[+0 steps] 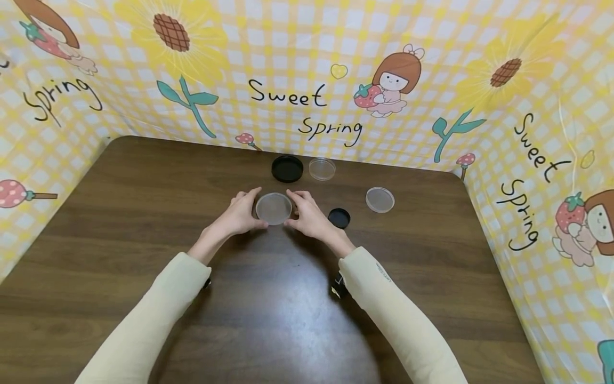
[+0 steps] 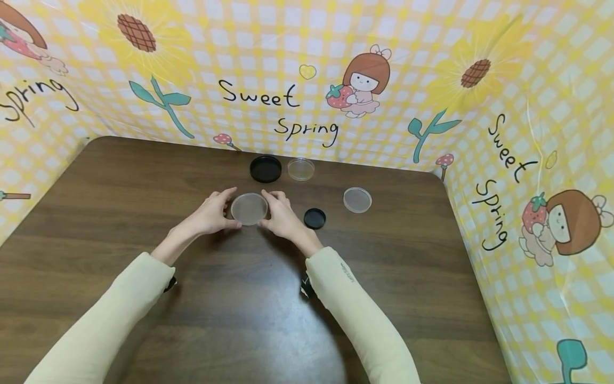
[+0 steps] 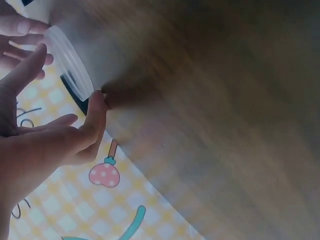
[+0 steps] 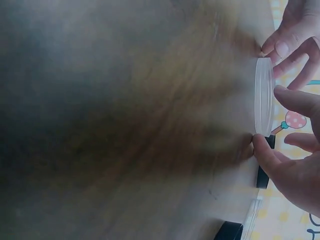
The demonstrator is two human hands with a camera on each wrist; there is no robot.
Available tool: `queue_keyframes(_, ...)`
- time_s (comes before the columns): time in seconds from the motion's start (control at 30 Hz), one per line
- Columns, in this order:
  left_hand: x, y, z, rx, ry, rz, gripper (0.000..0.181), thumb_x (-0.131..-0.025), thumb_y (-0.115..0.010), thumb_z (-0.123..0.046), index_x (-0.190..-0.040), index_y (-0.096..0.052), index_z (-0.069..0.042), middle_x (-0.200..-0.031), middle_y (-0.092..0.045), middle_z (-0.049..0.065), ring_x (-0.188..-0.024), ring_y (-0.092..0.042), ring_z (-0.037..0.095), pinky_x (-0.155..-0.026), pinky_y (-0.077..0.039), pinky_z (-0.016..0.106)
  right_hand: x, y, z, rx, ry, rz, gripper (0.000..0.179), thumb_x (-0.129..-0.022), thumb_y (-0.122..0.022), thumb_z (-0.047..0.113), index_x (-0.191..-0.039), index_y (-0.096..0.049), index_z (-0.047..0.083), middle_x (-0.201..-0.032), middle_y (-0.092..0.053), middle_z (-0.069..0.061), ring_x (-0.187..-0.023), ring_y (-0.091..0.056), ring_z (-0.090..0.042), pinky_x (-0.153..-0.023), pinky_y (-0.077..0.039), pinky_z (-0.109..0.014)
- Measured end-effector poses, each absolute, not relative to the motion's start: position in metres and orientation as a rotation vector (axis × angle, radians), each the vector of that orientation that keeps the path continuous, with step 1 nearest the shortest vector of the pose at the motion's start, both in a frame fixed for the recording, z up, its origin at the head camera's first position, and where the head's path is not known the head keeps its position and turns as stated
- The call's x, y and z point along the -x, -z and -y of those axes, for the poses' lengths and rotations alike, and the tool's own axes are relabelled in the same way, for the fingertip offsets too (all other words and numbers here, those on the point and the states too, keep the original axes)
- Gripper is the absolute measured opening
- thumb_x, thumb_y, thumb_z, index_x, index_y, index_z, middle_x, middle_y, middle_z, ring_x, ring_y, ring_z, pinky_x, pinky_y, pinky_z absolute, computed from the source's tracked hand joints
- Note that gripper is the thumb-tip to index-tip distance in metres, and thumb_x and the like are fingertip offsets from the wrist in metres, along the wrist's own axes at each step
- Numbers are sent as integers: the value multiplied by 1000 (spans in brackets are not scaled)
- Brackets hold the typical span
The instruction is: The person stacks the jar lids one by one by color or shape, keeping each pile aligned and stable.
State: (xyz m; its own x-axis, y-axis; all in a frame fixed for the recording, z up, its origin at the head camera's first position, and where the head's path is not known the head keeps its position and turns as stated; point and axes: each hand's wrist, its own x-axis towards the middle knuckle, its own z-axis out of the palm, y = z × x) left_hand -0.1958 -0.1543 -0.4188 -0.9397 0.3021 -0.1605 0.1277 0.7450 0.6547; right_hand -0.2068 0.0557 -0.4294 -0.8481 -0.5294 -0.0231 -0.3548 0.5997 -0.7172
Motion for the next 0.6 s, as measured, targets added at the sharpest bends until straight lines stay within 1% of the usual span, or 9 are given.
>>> queue_keyframes(0.13, 201, 418, 152, -330, -933, -2701, 93, -76, -81, -10, -148, -25, 5, -135, -32, 36, -120, -31, 50, -97, -33, 61, 213, 428, -51, 725, 975, -2646, 79, -83, -76, 9, -147, -32, -4, -140, -34, -26, -122, -38, -37, -97, -41, -39)
queue_keyframes(0.27, 203, 417, 150, -323, -903, -2711, 90, -74, -82, -8, -146, -30, 7, -131, -32, 35, -117, -32, 49, -95, -35, 60, 219, 426, -46, 713, 878, -2657, 81, -81, -79, 13, -146, -33, -4, -138, -39, -26, -125, -35, -37, -102, -34, -43)
queue_keyframes(0.43, 205, 417, 149, -336, -885, -2706, 86, -75, -82, -6, -144, -32, 8, -132, -31, 35, -118, -31, 50, -95, -36, 60, 224, 424, -42, 678, 822, -2637, 84, -79, -81, 14, -146, -34, -4, -137, -41, -24, -125, -34, -35, -103, -32, -42)
queue_keyframes(0.6, 206, 422, 148, -333, -895, -2705, 85, -74, -82, -6, -143, -34, 8, -131, -32, 34, -117, -32, 49, -94, -37, 59, 225, 426, -39, 641, 799, -2631, 82, -79, -81, 14, -145, -37, -3, -137, -39, -23, -125, -32, -35, -103, -32, -42)
